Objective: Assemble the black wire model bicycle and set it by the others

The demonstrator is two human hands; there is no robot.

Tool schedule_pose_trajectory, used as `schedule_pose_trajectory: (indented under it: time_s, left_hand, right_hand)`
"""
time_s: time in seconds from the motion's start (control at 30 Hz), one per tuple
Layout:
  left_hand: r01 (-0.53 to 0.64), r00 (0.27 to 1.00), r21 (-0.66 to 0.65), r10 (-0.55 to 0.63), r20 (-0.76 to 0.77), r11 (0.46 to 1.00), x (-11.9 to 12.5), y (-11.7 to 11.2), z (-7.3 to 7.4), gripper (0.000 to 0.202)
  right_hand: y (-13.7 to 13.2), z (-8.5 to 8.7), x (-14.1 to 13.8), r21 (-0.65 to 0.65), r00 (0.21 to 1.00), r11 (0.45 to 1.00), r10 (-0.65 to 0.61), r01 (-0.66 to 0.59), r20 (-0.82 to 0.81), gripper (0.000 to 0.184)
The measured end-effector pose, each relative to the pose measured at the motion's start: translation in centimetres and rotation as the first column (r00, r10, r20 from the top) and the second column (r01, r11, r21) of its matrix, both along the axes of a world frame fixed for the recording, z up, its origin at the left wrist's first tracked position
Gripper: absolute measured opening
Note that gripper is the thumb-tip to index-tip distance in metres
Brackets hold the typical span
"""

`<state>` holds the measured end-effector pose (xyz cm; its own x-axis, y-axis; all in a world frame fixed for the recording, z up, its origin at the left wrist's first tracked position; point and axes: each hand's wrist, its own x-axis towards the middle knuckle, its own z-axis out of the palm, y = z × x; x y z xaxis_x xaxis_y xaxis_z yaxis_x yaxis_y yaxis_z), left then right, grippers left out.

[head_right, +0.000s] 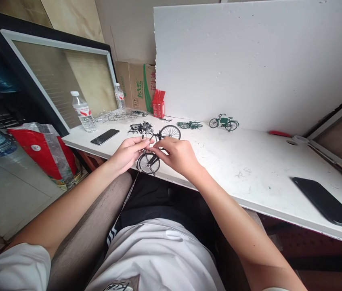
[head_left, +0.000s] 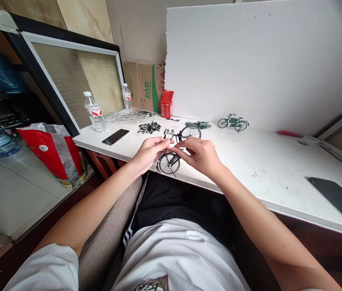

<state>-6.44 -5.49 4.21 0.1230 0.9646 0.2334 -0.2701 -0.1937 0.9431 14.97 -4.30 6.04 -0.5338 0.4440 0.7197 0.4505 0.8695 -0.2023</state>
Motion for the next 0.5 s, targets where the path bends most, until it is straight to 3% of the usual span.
schedule_pose_trajectory:
  time_s: [0.13,0.33,0.5]
  left_hand:
    - [-0.075,0.996,-0.002,0.075,0.046,0.997,-0.5,-0.2,0.7,0.033]
    - [-0.141,0.983,-0.035,0.145,0.117,0.989,-1.6,0.2,1.5,0.038]
    - [-0.092,0.983,-0.074,0.102,0.15,0.993,-1.3,0.3,1.2,0.033]
  right_hand:
    - [0.3,0.0,0.2,0.035,0.997,0.999,-0.022,0.024,-0.072,0.034]
    - [0.8,-0.8,0.0,0.066,0.999,0.996,0.052,-0.051,-0.009,0.027]
    - [0.7,-1.3,-0.7,0.002,0.987,0.988,0.157,-0.157,-0.024,0.025]
